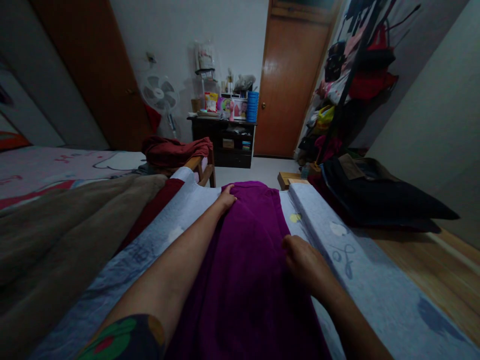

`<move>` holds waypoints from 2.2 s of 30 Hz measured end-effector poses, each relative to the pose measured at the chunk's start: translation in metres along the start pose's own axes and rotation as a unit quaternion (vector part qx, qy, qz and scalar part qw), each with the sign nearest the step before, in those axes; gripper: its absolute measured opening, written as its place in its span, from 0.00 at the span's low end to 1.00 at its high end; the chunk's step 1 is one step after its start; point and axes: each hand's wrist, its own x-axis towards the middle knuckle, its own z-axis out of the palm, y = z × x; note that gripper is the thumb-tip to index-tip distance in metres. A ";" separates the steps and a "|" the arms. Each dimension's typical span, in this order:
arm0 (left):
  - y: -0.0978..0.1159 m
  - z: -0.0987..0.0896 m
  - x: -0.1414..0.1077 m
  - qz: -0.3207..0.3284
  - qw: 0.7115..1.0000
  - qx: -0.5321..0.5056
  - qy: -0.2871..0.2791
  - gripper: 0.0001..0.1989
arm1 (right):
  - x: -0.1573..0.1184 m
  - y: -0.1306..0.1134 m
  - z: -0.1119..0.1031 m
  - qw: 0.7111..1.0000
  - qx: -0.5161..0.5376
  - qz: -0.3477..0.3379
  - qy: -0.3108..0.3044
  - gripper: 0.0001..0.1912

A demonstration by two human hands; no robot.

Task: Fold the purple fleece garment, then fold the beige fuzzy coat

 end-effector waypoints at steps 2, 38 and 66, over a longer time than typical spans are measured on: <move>0.004 0.003 0.003 0.011 0.999 0.029 -0.024 0.31 | 0.007 0.009 0.012 0.998 -0.055 -0.026 0.027 0.21; 0.013 -0.001 -0.097 -0.019 0.996 0.090 0.013 0.40 | -0.002 0.017 0.066 0.985 0.079 -0.067 0.139 0.34; 0.018 -0.016 -0.366 -0.141 0.940 -0.307 -0.041 0.50 | -0.067 -0.021 0.039 0.981 0.146 0.091 0.087 0.25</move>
